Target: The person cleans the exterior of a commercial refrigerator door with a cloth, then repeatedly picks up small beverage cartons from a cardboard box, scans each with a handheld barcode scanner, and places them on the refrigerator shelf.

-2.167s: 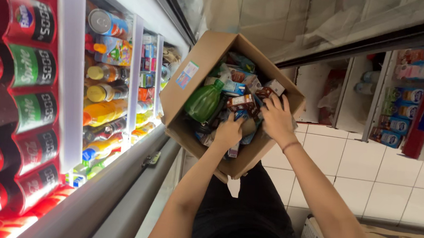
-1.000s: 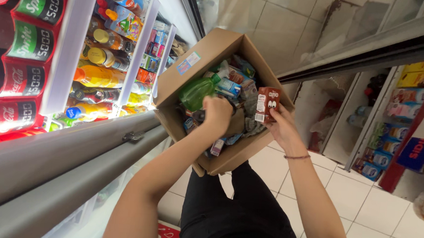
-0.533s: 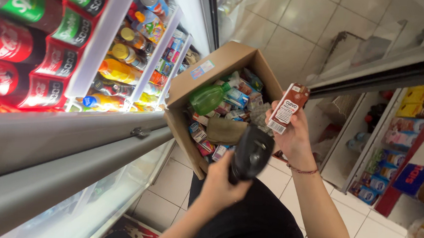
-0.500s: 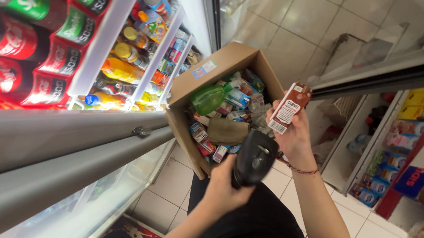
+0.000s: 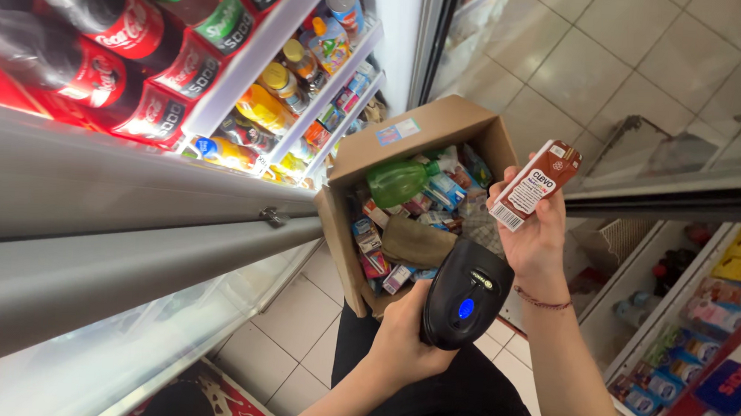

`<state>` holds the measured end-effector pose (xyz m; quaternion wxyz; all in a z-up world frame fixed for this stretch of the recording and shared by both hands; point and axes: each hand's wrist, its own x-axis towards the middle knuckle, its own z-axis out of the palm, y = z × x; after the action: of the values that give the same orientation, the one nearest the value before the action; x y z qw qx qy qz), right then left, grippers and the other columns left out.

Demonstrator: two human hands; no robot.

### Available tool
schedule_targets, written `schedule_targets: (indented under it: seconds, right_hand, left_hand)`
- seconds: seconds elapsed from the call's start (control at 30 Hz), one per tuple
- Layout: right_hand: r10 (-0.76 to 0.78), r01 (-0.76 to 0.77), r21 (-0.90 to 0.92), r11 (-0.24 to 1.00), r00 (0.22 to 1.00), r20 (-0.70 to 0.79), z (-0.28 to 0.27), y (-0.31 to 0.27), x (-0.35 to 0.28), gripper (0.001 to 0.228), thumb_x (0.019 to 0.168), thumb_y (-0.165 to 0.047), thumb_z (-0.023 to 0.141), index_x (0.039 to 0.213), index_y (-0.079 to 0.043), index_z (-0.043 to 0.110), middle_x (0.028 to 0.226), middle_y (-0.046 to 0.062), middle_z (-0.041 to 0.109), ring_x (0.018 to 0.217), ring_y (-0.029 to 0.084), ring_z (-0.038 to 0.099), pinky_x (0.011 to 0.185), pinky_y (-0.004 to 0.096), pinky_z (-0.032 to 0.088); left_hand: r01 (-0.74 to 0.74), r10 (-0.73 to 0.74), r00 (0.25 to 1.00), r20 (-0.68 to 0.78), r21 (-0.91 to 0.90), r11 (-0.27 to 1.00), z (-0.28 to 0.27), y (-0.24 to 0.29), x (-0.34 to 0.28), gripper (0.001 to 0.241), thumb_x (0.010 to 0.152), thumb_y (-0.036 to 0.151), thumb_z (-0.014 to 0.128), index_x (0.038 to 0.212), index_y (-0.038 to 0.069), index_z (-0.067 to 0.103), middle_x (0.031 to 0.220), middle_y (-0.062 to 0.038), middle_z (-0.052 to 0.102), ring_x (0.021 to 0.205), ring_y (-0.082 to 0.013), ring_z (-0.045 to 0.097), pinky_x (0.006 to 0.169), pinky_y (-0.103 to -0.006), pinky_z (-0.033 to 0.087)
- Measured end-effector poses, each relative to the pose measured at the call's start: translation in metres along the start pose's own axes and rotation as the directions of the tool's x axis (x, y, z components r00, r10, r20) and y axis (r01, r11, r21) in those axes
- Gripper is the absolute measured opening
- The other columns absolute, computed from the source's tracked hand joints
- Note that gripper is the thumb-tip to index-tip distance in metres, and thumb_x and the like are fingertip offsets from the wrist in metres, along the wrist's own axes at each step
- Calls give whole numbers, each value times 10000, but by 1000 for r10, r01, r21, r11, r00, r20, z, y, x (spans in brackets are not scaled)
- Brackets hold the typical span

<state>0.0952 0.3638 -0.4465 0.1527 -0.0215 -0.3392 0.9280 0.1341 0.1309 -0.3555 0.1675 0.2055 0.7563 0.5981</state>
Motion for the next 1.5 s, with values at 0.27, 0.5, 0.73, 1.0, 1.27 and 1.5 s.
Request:
schedule_targets:
  seconds: [0.27, 0.5, 0.73, 1.0, 1.27, 1.5]
  right_hand:
    - [57, -65, 141, 988, 997, 55, 42, 2, 32, 601, 980, -305, 704, 1482, -67, 478, 1291, 136, 591, 1108, 310, 611, 966, 402, 533]
    - [-5, 46, -154, 987, 967, 253, 148, -8, 94, 508, 977, -70, 642, 1450, -110, 461, 1337, 101, 596, 1235, 281, 633, 1040, 452, 552]
    - [-230, 383, -247, 890, 844, 484, 282, -5, 183, 524, 925, 23, 839, 1344, -40, 531, 1246, 59, 639, 1178, 157, 642, 1064, 348, 568]
    - [-231, 574, -213, 791, 602, 764, 407, 16, 253, 348, 1035, 99, 816, 1298, 55, 593, 1244, 92, 668, 1162, 163, 659, 1108, 345, 567]
    - [-1, 685, -502, 529, 592, 806, 454, 14, 260, 449, 902, -34, 802, 1304, 59, 624, 1134, 104, 751, 1030, 181, 754, 821, 300, 624]
    - [-6, 745, -546, 383, 593, 805, 460, 10, 252, 257, 876, -71, 818, 1090, 34, 722, 983, 113, 775, 889, 177, 767, 735, 303, 574]
  left_hand:
    - [-54, 44, 988, -147, -64, 996, -20, 19, 18, 444, 789, 104, 782, 1180, 1, 600, 909, -115, 722, 818, -268, 760, 752, -323, 581]
    - [-297, 306, 897, -321, 76, 952, -89, 57, 67, 554, 755, 177, 857, 1223, 2, 619, 1090, -117, 699, 943, -271, 723, 874, -361, 584]
    - [-377, 665, 590, -457, 572, 728, -170, 126, 125, 531, 798, 99, 807, 1271, -14, 594, 1479, -238, 505, 1327, -416, 602, 1130, -446, 518]
    - [-478, 374, 455, -808, 133, 868, -210, 165, 163, 809, 776, 107, 835, 1423, 40, 354, 1344, -210, 504, 1165, -298, 619, 1022, -380, 543]
    - [-11, 668, 293, -684, 696, 718, -225, 148, 169, 733, 811, 173, 871, 1405, -41, 499, 1494, -370, 368, 1495, -508, 289, 1233, -518, 360]
    - [71, 669, 286, -686, 711, 699, -233, 139, 172, 782, 808, 223, 870, 1427, -65, 490, 1423, -321, 458, 1443, -549, 342, 1200, -545, 387]
